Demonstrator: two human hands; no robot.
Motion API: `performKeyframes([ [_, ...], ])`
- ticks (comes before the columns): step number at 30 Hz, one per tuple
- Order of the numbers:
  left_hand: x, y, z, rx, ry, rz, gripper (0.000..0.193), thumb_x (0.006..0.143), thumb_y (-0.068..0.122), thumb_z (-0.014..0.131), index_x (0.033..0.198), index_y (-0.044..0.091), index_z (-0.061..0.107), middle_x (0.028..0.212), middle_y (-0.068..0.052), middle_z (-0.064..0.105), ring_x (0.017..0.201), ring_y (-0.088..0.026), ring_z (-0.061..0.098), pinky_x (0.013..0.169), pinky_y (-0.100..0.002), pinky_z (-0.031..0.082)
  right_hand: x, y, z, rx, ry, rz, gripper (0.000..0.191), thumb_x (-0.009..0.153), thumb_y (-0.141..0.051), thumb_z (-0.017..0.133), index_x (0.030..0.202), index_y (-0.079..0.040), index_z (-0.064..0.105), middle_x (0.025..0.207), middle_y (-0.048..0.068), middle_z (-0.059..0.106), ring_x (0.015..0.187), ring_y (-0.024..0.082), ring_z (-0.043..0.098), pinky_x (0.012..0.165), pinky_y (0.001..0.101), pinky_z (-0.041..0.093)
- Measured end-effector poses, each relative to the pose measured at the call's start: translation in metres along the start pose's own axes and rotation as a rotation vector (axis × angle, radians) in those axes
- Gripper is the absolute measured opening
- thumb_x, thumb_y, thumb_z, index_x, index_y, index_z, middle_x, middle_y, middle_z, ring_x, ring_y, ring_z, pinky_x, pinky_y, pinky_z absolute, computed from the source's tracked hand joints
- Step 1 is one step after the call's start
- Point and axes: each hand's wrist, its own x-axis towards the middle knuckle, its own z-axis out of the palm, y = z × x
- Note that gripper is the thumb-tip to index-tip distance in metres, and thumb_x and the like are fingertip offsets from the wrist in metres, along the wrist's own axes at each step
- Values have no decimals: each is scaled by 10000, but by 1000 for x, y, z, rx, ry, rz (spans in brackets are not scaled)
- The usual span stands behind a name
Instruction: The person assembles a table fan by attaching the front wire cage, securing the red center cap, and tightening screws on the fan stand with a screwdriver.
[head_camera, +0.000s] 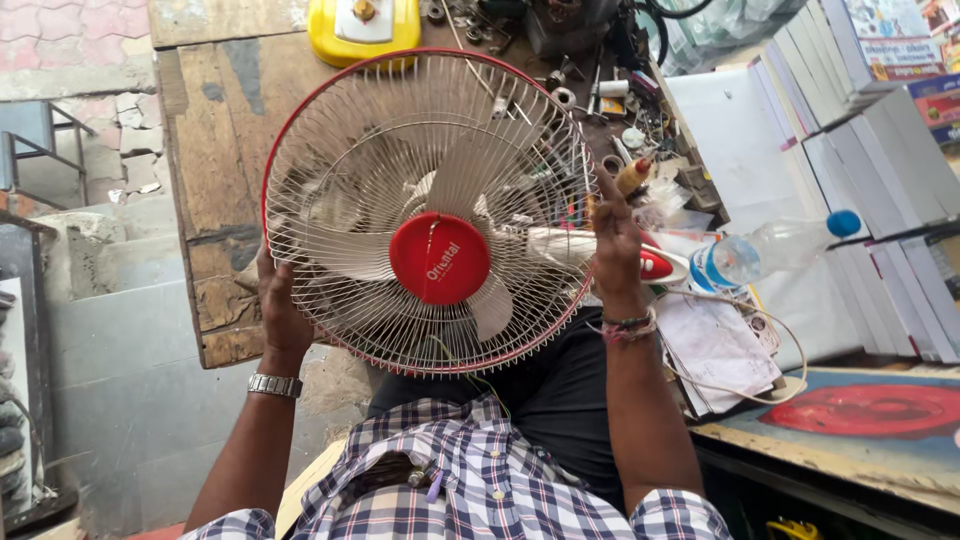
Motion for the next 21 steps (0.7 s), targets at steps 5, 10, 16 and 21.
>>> performKeyframes([
  [5, -3, -6, -6, -28, 14, -31, 713, 939, 183, 667, 1584, 118, 370, 1488, -67, 545, 1328, -208, 556, 1111, -407, 502, 21, 6, -39, 154, -44, 371, 352, 1090, -76, 660, 1436, -12, 667, 1271, 122, 688, 1063, 151, 629, 927, 280, 519],
  [10, -5, -9, -9, -25, 7, -30, 717, 944, 177, 666, 1595, 116, 371, 1474, -64, 543, 1313, -209, 559, 1109, -403, 502, 57, -7, -62, 257, -190, 574, 317, 928, -61, 715, 1213, -85, 579, 1079, 32, 698, 934, 138, 686, 804, 328, 593],
  [16, -3, -11, -13, -75, -22, -38, 722, 928, 152, 663, 1587, 111, 371, 1480, -64, 548, 1313, -205, 562, 1102, -393, 512, 81, -7, -69, 626, -473, 744, 329, 906, -39, 756, 1207, -7, 626, 1062, 85, 709, 939, 187, 701, 809, 361, 597],
  [21, -5, -11, -15, -57, -7, -42, 736, 923, 145, 663, 1597, 105, 370, 1472, -68, 558, 1305, -201, 569, 1088, -381, 525, 80, -15, -69, 367, -423, 655, 339, 909, -7, 749, 1220, 34, 620, 1048, 97, 698, 908, 186, 692, 813, 351, 607],
])
